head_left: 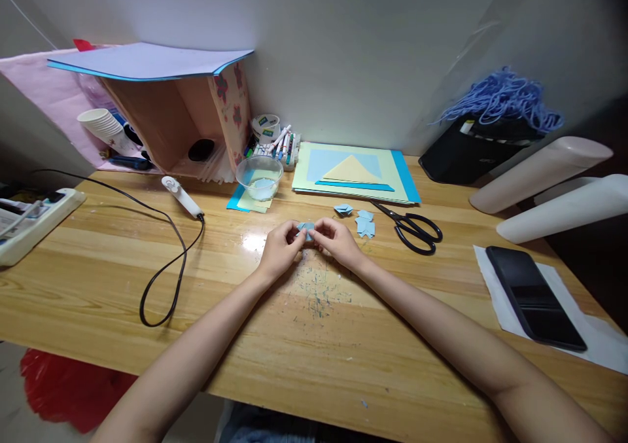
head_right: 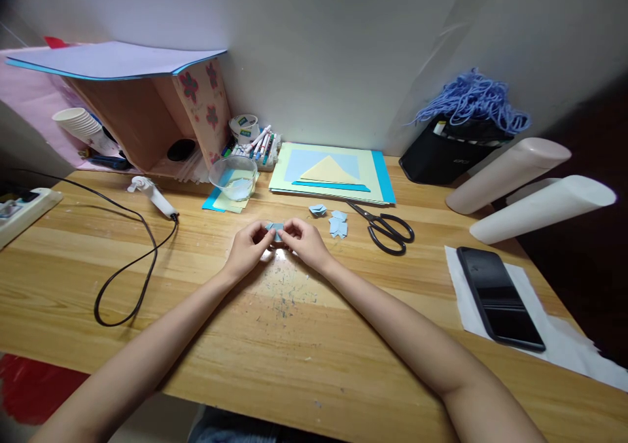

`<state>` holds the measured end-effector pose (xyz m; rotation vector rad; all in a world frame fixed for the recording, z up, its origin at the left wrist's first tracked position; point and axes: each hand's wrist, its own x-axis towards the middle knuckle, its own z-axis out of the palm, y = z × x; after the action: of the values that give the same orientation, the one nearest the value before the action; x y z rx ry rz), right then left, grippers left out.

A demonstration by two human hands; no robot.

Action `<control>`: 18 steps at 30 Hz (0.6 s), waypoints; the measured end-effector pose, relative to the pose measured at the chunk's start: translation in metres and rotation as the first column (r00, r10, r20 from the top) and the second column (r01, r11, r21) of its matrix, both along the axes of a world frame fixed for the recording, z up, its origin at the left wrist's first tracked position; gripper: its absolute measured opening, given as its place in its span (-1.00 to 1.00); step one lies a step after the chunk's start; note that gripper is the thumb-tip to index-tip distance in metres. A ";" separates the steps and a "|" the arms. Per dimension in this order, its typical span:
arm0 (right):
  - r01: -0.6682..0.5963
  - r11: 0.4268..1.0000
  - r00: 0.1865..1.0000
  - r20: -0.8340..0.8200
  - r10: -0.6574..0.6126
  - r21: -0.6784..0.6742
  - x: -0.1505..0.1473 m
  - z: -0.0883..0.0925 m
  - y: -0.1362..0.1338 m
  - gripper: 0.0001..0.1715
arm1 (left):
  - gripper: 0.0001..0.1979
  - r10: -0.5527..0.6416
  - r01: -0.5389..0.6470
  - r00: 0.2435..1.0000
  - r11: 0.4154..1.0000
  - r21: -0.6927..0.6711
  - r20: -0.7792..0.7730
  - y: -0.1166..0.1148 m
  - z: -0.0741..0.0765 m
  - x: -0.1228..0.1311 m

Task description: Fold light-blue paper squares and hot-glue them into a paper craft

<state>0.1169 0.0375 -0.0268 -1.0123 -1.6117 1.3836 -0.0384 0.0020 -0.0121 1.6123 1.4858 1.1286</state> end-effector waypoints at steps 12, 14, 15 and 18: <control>-0.036 0.999 0.999 -0.021 0.035 -0.015 0.000 0.010 -0.003 -0.71 | -0.78 -0.040 0.041 0.998 0.999 0.014 -0.048 0.000 -0.005 -0.001; -0.032 0.999 0.999 -0.042 0.031 -0.033 0.000 0.009 -0.003 -0.72 | -0.76 -0.043 0.044 0.998 0.999 0.016 -0.055 0.000 -0.004 -0.001; -0.032 0.999 0.998 -0.050 0.030 -0.038 0.000 0.009 -0.002 -0.71 | -0.76 -0.043 0.044 0.997 0.999 0.015 -0.059 0.000 -0.004 -0.001; -0.036 0.999 0.999 -0.042 0.035 -0.022 0.000 0.009 -0.002 -0.71 | -0.77 -0.038 0.038 0.997 0.999 0.008 -0.062 0.000 -0.003 -0.001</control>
<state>0.1169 0.0358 -0.0179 -0.9663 -1.5936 1.4399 -0.0392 0.0018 -0.0147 1.6887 1.4851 1.0744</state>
